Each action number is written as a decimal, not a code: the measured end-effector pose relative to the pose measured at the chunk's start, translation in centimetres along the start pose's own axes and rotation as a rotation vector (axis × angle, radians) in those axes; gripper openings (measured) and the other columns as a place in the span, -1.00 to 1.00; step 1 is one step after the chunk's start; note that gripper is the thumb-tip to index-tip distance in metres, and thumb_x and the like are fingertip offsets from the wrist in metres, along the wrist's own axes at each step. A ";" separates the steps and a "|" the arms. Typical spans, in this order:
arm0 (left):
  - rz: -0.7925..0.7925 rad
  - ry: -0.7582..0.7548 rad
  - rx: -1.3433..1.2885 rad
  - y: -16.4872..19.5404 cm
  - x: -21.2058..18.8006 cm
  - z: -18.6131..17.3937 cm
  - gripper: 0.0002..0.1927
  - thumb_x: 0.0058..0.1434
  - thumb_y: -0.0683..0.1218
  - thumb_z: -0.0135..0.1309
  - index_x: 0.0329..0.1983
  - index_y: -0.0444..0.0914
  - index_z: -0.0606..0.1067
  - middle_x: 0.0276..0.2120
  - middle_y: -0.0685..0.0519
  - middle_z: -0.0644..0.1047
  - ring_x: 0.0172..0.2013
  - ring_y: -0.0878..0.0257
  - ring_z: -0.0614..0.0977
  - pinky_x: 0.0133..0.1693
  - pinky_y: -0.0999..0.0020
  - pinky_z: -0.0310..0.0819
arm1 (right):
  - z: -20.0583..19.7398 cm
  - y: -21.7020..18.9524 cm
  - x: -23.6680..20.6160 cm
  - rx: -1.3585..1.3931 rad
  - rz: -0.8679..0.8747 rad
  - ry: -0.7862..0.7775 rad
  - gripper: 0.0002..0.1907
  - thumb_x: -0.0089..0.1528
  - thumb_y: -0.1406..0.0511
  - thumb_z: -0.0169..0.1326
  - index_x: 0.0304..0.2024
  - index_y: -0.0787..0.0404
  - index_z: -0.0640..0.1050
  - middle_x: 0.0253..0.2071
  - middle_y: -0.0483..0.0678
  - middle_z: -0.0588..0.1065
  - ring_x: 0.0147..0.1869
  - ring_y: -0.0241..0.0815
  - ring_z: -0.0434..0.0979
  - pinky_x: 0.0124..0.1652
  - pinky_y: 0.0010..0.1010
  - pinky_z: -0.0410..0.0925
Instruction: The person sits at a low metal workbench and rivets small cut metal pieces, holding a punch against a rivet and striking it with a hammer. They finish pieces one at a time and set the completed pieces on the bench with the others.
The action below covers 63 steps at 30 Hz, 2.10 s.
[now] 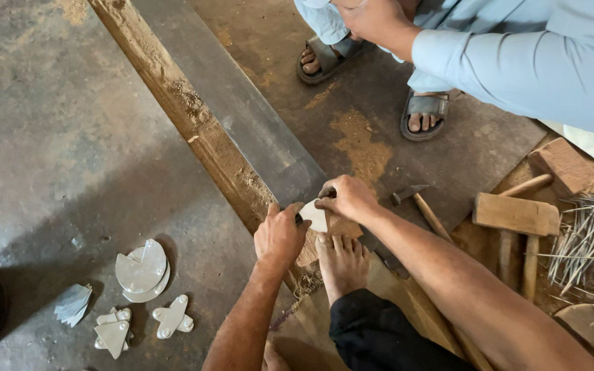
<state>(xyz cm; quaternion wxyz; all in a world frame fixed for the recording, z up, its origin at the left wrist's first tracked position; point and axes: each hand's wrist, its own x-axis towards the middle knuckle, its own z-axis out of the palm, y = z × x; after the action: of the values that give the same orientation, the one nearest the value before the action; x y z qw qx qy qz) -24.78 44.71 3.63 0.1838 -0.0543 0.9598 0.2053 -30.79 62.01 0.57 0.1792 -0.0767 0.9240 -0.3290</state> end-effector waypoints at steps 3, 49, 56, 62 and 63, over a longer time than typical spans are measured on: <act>0.007 0.030 -0.029 0.0 -0.3 -0.1 -0.51 0.17 0.12 0.27 0.19 0.12 0.53 0.02 -0.05 0.52 -0.08 0.00 0.65 -0.08 0.07 0.57 | 0.1 -0.2 -0.6 -0.016 -0.047 0.085 -0.71 0.11 0.08 0.36 -0.21 0.06 0.73 -0.24 -0.06 0.67 -0.23 -0.16 0.67 -0.21 -0.29 0.49; 0.501 0.301 -0.788 -1.8 2.6 5.5 -0.74 0.29 -0.16 0.18 0.02 -0.33 0.58 -0.08 -0.14 0.66 -0.04 0.11 0.73 -0.04 0.31 0.59 | -4.1 7.8 -20.3 -0.097 0.202 0.256 -0.66 0.33 0.10 0.00 -0.22 0.28 0.47 -0.59 0.19 0.46 -0.56 0.09 0.51 -0.47 -0.08 0.33; 0.465 0.257 -0.784 -1.9 3.1 5.9 -0.75 0.30 -0.14 0.15 0.02 -0.30 0.60 -0.07 -0.08 0.67 -0.06 0.16 0.73 -0.06 0.30 0.65 | -4.6 3.4 -17.4 -0.067 -0.414 0.572 -0.75 0.42 0.24 -0.04 -0.29 0.28 0.41 -0.63 -0.10 0.39 -0.69 -0.33 0.35 -0.76 -0.48 0.24; 0.411 0.204 -0.723 -1.7 3.0 5.5 -0.74 0.33 -0.12 0.13 0.06 -0.28 0.57 -0.13 -0.06 0.67 -0.15 0.17 0.75 -0.13 0.31 0.65 | -4.4 0.8 -14.0 -0.260 0.225 -0.075 -0.77 0.42 0.17 -0.09 -0.19 0.19 0.42 -0.58 -0.02 0.43 -0.68 -0.21 0.31 -0.73 -0.36 0.26; 0.423 0.209 -0.778 -1.6 3.0 5.3 -0.76 0.33 -0.14 0.12 0.03 -0.29 0.57 -0.14 -0.07 0.68 -0.15 0.17 0.75 -0.11 0.31 0.64 | -5.0 0.6 -14.1 -0.245 0.181 -0.007 -0.79 0.41 0.18 -0.09 -0.16 0.19 0.41 -0.59 -0.03 0.44 -0.70 -0.22 0.32 -0.75 -0.35 0.26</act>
<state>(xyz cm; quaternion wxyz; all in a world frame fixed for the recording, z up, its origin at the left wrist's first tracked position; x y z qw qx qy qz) -25.51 45.37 -2.58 0.0060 0.0575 0.8145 0.5772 -19.66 69.04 7.74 0.2005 -0.0153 0.9598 -0.1957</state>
